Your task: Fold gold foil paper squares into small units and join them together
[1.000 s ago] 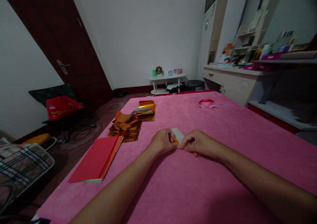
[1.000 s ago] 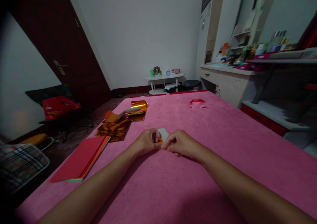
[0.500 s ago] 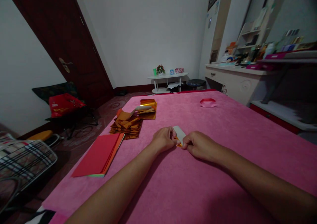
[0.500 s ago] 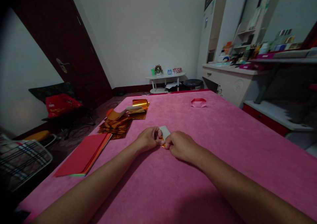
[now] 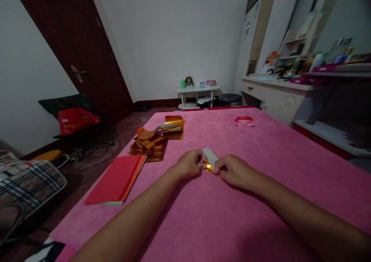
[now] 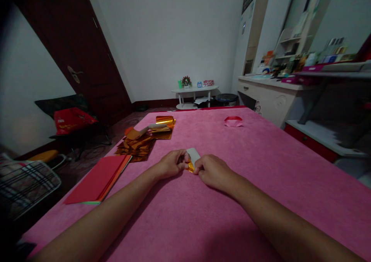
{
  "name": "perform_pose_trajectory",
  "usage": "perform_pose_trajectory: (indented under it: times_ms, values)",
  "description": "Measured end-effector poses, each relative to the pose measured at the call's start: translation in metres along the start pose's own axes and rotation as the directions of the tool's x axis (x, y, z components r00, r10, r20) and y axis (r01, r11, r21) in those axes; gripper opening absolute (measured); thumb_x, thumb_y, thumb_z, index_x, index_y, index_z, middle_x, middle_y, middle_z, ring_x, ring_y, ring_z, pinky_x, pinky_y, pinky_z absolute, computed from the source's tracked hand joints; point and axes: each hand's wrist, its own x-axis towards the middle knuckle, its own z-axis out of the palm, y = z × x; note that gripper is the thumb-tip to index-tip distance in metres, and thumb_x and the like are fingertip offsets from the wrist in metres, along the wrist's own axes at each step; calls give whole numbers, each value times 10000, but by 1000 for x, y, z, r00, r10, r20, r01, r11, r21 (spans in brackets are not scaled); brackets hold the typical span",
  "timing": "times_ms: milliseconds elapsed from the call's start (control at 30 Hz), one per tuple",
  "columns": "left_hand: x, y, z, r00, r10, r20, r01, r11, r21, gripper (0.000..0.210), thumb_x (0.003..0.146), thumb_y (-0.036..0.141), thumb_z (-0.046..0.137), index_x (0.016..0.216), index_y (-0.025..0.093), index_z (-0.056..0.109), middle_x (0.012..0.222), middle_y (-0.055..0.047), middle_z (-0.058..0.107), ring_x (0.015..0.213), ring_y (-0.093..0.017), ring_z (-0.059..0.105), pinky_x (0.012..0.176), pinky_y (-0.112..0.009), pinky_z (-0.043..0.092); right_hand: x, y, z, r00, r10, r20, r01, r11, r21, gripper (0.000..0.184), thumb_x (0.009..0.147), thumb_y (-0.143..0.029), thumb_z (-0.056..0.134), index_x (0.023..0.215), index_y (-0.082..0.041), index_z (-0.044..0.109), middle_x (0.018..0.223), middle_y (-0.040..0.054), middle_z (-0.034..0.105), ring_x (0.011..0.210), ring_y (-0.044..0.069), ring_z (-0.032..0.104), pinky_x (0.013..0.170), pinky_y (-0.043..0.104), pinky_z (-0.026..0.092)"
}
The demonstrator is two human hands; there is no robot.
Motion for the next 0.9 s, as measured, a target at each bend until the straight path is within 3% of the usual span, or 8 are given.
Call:
perform_pose_trajectory:
  times_ms: [133, 367, 467, 533, 633, 700, 800, 900]
  values:
    - [1, 8, -2, 1000, -15, -2, 15, 997, 76, 225, 674, 348, 660, 805, 185, 576, 687, 28, 595, 556, -89, 461, 515, -203, 299, 1, 0, 0, 1000, 10, 3, -10, 1000, 7, 258, 674, -106, 491, 712, -211, 724, 757, 16, 718, 674, 148, 621, 595, 215, 384]
    - [2, 24, 6, 968, -143, -205, 199, 938, 284, 312, 678, 520, 625, 706, 210, 606, 692, -10, 622, 637, -151, 532, 555, -243, 294, 2, 6, 5, 999, 32, -3, -32, 999, 23, 256, 684, -103, 505, 748, -222, 722, 803, 8, 722, 723, 153, 625, 634, 220, 401]
    - [2, 12, 4, 983, -79, -167, 108, 979, 175, 345, 680, 535, 627, 700, 191, 597, 658, 0, 596, 597, -133, 510, 541, -234, 299, -1, 2, 4, 999, 33, -24, -34, 998, -56, 241, 706, -119, 500, 764, -226, 708, 768, 7, 711, 660, 141, 608, 583, 218, 373]
    - [1, 2, 2, 990, -26, -138, 25, 1000, -7, 305, 684, 471, 648, 713, 174, 584, 651, 12, 578, 569, -110, 486, 524, -216, 305, -3, -3, 1, 999, 11, -43, -17, 990, -143, 217, 729, -141, 504, 783, -230, 694, 756, 12, 701, 632, 137, 597, 567, 222, 356]
    - [2, -7, 1, 992, 5, -124, -44, 947, -317, 246, 696, 371, 653, 758, 146, 573, 672, 9, 574, 558, -87, 472, 525, -195, 333, -6, -13, -3, 998, -35, -49, 19, 958, -287, 168, 780, -190, 508, 829, -215, 667, 793, 40, 699, 671, 159, 615, 581, 240, 348]
    - [2, -9, 2, 990, -17, -143, -46, 902, -430, 240, 714, 358, 634, 751, 129, 569, 669, -3, 573, 559, -85, 473, 534, -193, 348, -8, -19, -4, 999, -42, -27, 29, 922, -387, 165, 823, -224, 491, 849, -189, 650, 812, 73, 700, 693, 184, 631, 575, 256, 339]
    - [3, -8, 2, 969, -77, -236, -26, 915, -404, 254, 742, 371, 598, 702, 121, 573, 642, -13, 570, 563, -95, 477, 537, -197, 341, -8, -24, -1, 997, -69, 23, 71, 850, -521, 193, 853, -203, 454, 872, -150, 638, 809, 114, 696, 679, 210, 642, 545, 272, 317]
    - [1, -5, -2, 917, -136, -374, 76, 982, -171, 346, 784, 441, 532, 637, 133, 586, 577, -6, 544, 537, -103, 460, 517, -211, 287, -8, -26, 4, 995, -95, 36, 98, 808, -581, 214, 840, -158, 433, 873, -127, 642, 801, 131, 693, 662, 221, 642, 530, 280, 308]
